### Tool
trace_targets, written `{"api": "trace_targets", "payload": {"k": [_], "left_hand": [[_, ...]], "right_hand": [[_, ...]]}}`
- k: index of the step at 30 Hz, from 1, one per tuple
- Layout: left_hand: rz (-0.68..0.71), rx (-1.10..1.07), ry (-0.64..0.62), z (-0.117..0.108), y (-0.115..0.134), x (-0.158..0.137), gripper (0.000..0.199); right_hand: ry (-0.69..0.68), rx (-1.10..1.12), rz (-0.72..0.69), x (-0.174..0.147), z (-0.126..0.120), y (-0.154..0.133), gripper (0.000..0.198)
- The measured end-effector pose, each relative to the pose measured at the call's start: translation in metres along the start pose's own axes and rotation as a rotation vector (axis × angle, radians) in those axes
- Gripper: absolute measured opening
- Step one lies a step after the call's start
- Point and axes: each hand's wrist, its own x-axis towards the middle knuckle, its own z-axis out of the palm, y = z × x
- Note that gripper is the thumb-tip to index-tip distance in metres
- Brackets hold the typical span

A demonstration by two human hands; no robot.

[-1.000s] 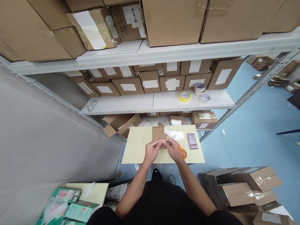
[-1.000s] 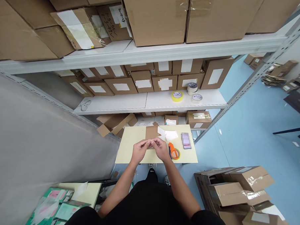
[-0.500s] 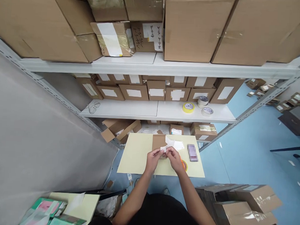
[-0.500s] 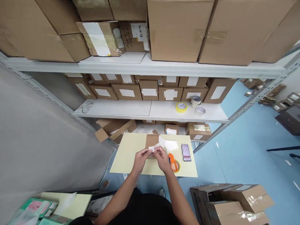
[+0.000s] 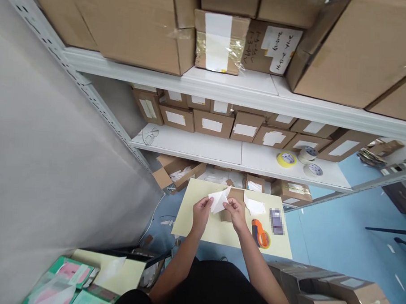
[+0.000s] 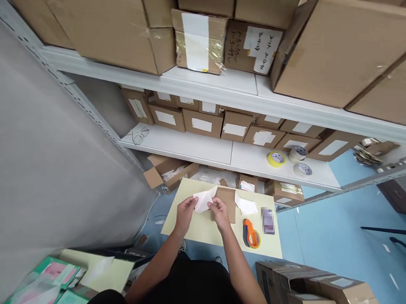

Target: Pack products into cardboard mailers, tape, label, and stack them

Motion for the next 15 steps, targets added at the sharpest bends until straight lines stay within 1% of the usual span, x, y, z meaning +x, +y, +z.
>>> {"api": "trace_targets", "payload": {"k": [2,4,6,7,8,10,12,15], "left_hand": [[-0.021,-0.093,0.155,-0.031,0.009,0.024,0.041],[-0.022,-0.185,0.342,-0.064,0.020,0.048,0.043],[0.028,-0.228,0.497,-0.097,0.033,0.068,0.043],[0.063,-0.228,0.545,-0.113,0.040,0.075,0.043],[0.098,-0.213,0.570,-0.128,0.047,0.081,0.042],[0.152,-0.156,0.572,-0.156,0.059,0.086,0.042],[0.197,-0.079,0.555,-0.179,0.068,0.086,0.042],[0.251,0.042,0.541,-0.205,0.075,0.082,0.044]], "right_hand": [[0.104,0.057,0.001,0.015,0.015,0.011,0.036],[0.255,0.086,-0.001,0.031,0.030,0.028,0.038],[0.387,0.088,0.006,0.049,0.048,0.048,0.037],[0.429,0.093,0.021,0.059,0.059,0.058,0.035],[0.454,0.103,0.046,0.069,0.071,0.068,0.033],[0.449,0.134,0.131,0.091,0.101,0.085,0.034],[0.395,0.147,0.238,0.116,0.137,0.097,0.038],[0.309,0.094,0.351,0.157,0.191,0.109,0.035]]}}
